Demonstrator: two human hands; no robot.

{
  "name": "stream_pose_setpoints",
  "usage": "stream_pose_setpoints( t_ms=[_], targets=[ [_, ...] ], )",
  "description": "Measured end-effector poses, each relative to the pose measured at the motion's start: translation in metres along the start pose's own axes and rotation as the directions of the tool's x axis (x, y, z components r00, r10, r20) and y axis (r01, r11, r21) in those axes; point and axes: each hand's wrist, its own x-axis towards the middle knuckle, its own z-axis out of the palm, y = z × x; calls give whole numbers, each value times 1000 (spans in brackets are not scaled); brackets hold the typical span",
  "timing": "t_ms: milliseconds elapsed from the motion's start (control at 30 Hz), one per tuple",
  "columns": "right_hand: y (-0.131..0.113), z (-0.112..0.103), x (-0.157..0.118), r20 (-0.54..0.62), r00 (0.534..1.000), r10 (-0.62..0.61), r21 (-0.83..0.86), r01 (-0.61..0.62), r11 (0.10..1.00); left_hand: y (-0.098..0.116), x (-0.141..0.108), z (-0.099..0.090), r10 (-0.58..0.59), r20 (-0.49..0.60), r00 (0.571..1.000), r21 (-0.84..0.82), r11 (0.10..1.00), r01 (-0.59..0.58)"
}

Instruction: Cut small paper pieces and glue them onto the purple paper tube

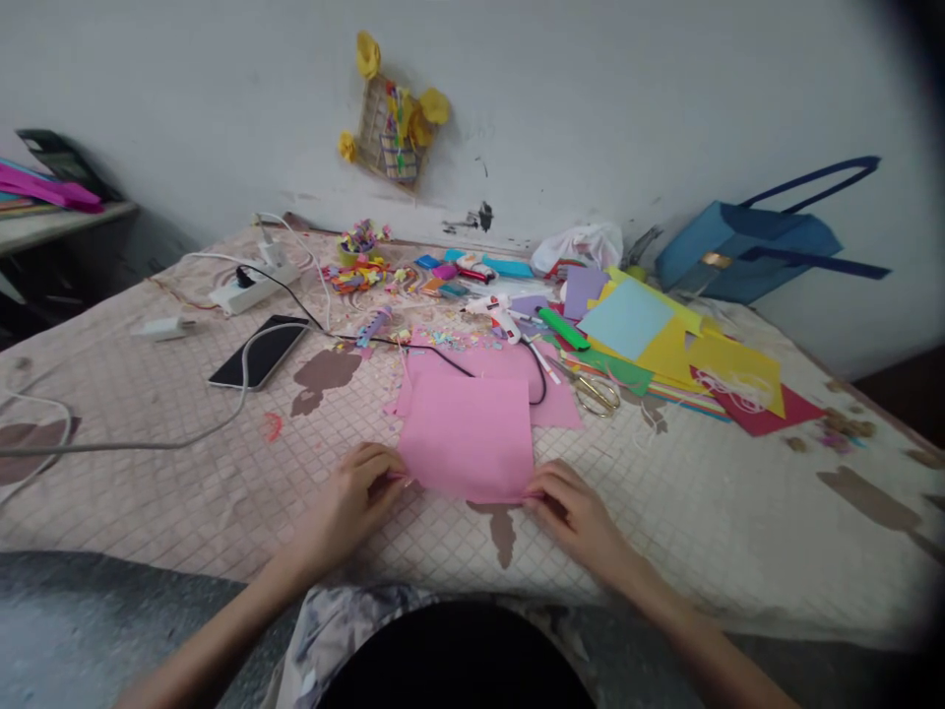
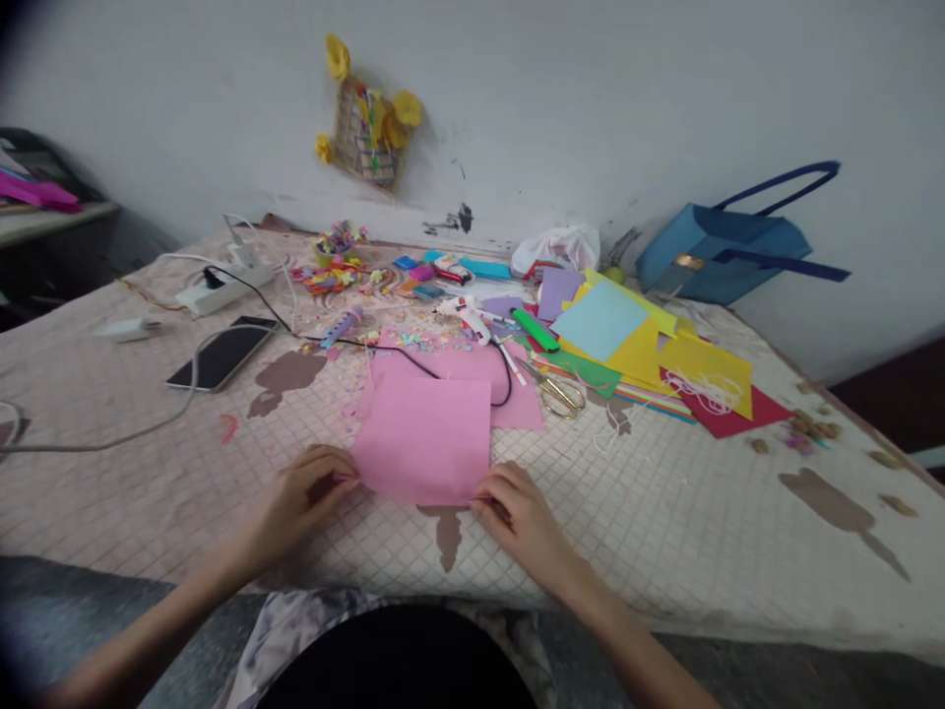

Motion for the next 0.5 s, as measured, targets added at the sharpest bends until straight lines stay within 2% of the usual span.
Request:
stream_pose_setpoints(
  t_ms=[167,300,500],
  targets=[
    [-2,3,10,8,994,106,-45,-105,993,-1,-1,0,-129,-78,989,46,990,133],
    [-2,8,11,-32,990,134,-85,-137,987,-4,1,-1,-126,-105,987,38,991,130],
    [-5,16,8,-118,982,145,-144,-161,976,-3,0,-3,-135,-82,987,10,991,136]
  ],
)
